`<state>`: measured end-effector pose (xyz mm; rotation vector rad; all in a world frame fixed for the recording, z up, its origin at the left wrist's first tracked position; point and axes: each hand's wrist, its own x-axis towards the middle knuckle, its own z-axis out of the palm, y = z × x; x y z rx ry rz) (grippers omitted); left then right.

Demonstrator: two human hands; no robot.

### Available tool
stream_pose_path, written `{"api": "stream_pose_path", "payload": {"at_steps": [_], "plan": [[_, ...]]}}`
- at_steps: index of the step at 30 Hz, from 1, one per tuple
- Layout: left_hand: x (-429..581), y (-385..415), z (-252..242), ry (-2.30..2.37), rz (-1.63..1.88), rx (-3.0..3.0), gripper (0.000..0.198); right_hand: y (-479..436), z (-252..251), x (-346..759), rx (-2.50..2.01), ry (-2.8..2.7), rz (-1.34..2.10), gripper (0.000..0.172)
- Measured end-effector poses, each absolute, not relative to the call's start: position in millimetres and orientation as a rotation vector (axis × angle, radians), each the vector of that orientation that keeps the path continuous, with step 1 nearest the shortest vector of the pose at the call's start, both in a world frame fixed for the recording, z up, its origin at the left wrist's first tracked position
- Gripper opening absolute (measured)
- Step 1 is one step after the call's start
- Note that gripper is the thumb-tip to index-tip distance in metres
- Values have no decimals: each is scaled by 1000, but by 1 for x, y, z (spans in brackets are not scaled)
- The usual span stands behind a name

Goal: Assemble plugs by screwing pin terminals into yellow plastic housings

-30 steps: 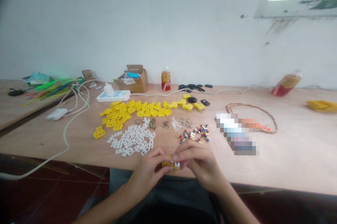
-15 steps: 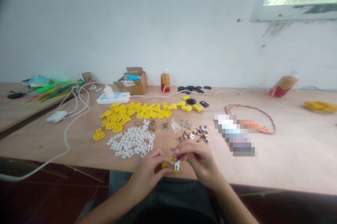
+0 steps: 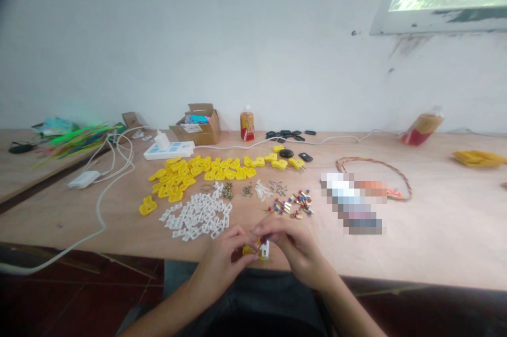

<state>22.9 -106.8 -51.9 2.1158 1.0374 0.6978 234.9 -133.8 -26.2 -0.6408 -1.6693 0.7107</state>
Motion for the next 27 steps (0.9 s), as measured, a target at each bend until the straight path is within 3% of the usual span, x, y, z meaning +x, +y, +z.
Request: {"api": "stream_pose_path", "payload": {"at_steps": [7,12,16,19,23,27], "plan": [[24,-108,-51,1059,685,2113,12,-137,-17,226,-706,-1635,540,17],[24,-108,-51,1073,651,2100,10,-141,-16,230,-672,-1711,685,30],[24,-109,-49,1093,639,2081,8,-140,-17,228,-713,-1653,657,15],[25,-109,-48,1097,624,2090,9,-138,-18,228,-666,-1638,612,15],[25,-109,-49,1091,620,2105,10,-139,-19,230,-647,-1715,702,31],[24,-108,-51,1060,647,2110,7,-140,-20,227,-638,-1677,696,22]]}}
